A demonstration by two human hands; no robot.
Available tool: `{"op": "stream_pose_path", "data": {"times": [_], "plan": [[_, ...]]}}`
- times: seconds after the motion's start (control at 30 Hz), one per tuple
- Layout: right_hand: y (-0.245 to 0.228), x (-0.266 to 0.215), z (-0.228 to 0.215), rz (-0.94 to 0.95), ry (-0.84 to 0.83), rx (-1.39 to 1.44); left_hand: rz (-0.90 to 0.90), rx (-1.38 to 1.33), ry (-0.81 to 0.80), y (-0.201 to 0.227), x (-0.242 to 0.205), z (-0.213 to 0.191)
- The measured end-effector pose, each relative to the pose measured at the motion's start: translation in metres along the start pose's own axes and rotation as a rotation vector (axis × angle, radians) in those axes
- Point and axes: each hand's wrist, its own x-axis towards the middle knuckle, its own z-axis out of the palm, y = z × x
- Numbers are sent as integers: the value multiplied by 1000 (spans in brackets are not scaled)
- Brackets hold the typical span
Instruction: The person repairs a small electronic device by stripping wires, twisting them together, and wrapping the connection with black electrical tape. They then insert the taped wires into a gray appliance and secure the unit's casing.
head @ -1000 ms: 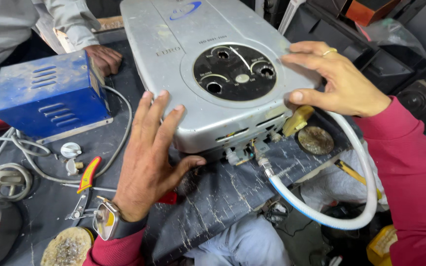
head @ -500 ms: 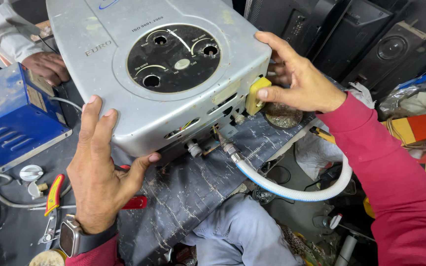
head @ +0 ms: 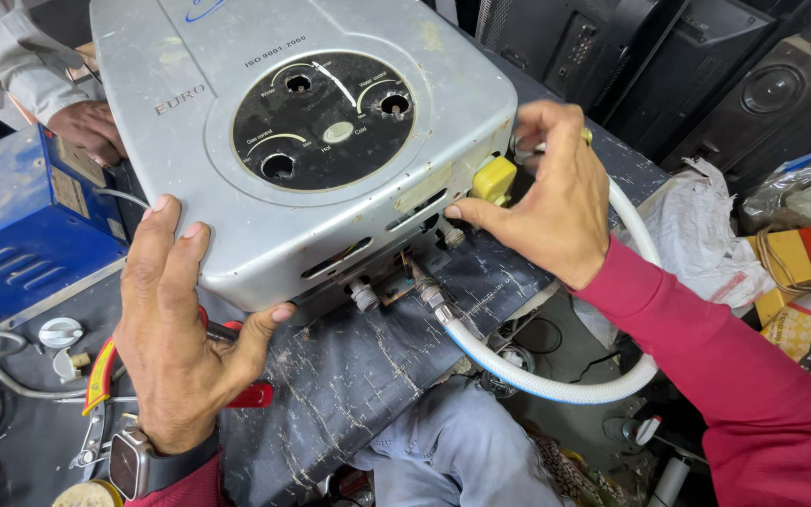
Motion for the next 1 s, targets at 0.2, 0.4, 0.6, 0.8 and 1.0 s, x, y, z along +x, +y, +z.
{"op": "stream_pose_path", "data": {"times": [0.2, 0.4, 0.6, 0.8, 1.0], "plan": [[3, -14, 11, -52, 84, 255, 39, 33, 18, 11, 10, -9], [2, -18, 14, 67, 132, 384, 167, 279, 48, 56, 25, -1], [-3, -18, 7, 65, 93, 369, 282, 275, -21, 108, 81, 61], [5, -9, 7, -25, 117, 180, 214, 293, -177, 108, 112, 80], [2, -17, 14, -46, 201, 231, 194, 312, -164, 110, 107, 82]]}}
